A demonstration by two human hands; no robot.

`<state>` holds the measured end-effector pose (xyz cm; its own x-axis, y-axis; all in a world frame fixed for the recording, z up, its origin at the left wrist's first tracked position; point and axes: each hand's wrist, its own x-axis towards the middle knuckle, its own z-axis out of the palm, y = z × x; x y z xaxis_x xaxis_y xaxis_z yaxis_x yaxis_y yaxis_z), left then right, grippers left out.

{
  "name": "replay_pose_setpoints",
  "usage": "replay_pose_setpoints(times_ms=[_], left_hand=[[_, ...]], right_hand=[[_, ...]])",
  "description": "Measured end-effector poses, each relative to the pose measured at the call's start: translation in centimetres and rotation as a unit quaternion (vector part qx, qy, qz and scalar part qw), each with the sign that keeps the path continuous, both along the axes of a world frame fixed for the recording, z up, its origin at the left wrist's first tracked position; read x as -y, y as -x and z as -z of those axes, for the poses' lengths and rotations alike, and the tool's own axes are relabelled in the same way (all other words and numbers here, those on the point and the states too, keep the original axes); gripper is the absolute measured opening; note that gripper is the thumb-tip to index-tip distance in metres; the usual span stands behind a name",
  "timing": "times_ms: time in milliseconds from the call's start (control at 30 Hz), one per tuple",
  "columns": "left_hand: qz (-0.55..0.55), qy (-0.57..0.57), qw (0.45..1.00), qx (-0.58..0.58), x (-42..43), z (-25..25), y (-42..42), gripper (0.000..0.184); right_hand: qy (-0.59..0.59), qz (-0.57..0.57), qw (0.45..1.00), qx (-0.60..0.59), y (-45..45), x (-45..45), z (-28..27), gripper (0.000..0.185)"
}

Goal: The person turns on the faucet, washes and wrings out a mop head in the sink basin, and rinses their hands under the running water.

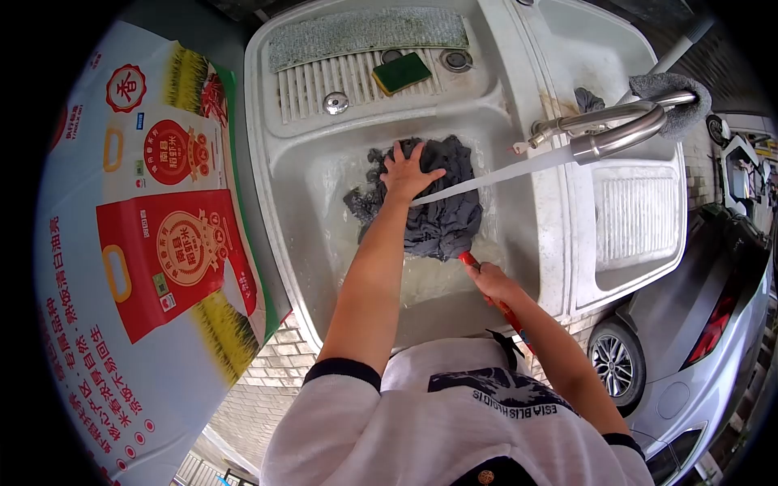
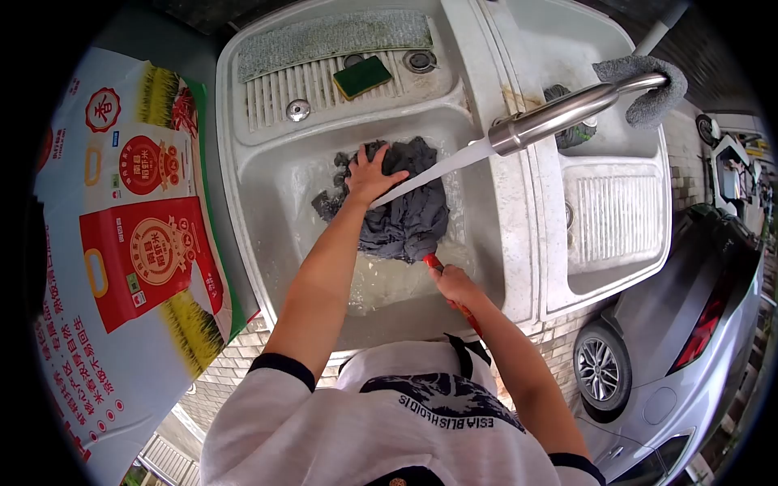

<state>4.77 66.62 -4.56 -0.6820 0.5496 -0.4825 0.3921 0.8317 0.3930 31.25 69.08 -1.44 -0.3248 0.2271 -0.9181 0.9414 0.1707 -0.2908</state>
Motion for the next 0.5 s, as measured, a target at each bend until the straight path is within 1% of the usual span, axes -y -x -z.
replay_pose_setpoints(times_ms=[33,100,133,167,233,300,333,367,433,467,500], left_hand=[[0.038,0.041,0.998,0.012,-0.1,-0.9,-0.4,0.064],[0.135,-0.031,0.990,-0.006,0.7,1.4,-1.1,0.048],[0.165,-0.088,0.981,-0.046,1.9,0.8,-2.7,0.040],[0.195,-0.143,0.966,-0.088,3.4,-0.2,-5.0,0.032],[0.183,-0.178,0.957,-0.135,5.8,0.1,-9.1,0.027],[0.153,-0.184,0.955,-0.177,6.6,-0.5,-11.1,0.026],[0.147,-0.154,0.961,-0.178,6.7,1.0,-11.4,0.028],[0.113,-0.184,0.955,-0.205,6.5,2.7,-11.0,0.030],[0.089,-0.102,0.971,-0.198,4.6,6.1,-8.3,0.031],[0.082,-0.074,0.981,-0.159,3.1,6.4,-6.4,0.029],[0.080,-0.071,0.982,-0.155,1.7,6.5,-4.7,0.027]], right_hand=[[-0.021,-0.011,1.000,-0.012,-0.2,-0.1,0.6,0.054],[-0.052,-0.039,0.998,-0.026,-1.3,0.2,1.8,0.054],[-0.053,-0.024,0.998,-0.031,-1.3,0.4,1.8,0.054],[-0.076,-0.041,0.995,-0.049,-1.5,0.5,2.3,0.053],[-0.120,-0.076,0.986,-0.082,-2.2,1.0,3.2,0.051],[-0.155,-0.100,0.980,-0.076,-1.6,1.5,1.8,0.048],[-0.174,-0.110,0.976,-0.071,-1.2,1.7,1.0,0.046],[-0.176,-0.116,0.976,-0.063,-1.1,1.9,0.5,0.045],[-0.186,-0.130,0.973,-0.048,-0.3,1.8,0.1,0.042],[-0.197,-0.133,0.970,-0.039,0.2,1.7,-0.3,0.042],[-0.197,-0.125,0.971,-0.045,1.1,1.4,0.0,0.042]])
